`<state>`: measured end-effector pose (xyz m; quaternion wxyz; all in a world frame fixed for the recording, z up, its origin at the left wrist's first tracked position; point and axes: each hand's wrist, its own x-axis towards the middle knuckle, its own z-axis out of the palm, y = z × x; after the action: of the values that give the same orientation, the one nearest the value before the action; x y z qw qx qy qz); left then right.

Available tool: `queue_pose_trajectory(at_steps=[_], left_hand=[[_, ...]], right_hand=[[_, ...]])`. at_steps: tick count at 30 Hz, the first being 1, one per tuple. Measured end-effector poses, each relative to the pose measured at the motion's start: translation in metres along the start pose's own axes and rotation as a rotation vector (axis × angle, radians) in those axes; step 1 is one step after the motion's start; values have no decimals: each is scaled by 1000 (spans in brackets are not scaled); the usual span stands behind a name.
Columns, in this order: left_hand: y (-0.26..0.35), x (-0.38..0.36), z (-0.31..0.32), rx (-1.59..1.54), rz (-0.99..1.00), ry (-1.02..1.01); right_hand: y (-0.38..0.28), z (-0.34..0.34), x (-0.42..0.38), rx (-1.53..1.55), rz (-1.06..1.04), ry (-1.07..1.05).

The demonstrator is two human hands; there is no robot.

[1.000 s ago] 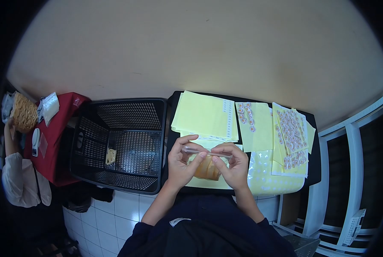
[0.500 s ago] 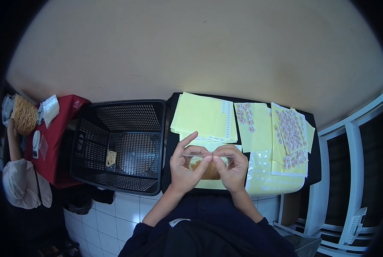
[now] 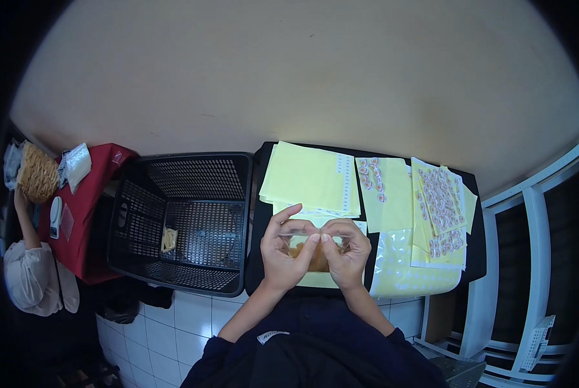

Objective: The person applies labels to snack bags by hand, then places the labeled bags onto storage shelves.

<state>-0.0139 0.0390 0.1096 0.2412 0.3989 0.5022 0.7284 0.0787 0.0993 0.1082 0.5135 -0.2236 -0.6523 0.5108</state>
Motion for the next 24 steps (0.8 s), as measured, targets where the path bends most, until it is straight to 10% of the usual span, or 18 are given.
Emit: queue_pose_trajectory(at_steps=[24], left_hand=[[-7, 0, -1, 7, 49, 113]], right_hand=[[3, 3, -1, 204, 118, 15]])
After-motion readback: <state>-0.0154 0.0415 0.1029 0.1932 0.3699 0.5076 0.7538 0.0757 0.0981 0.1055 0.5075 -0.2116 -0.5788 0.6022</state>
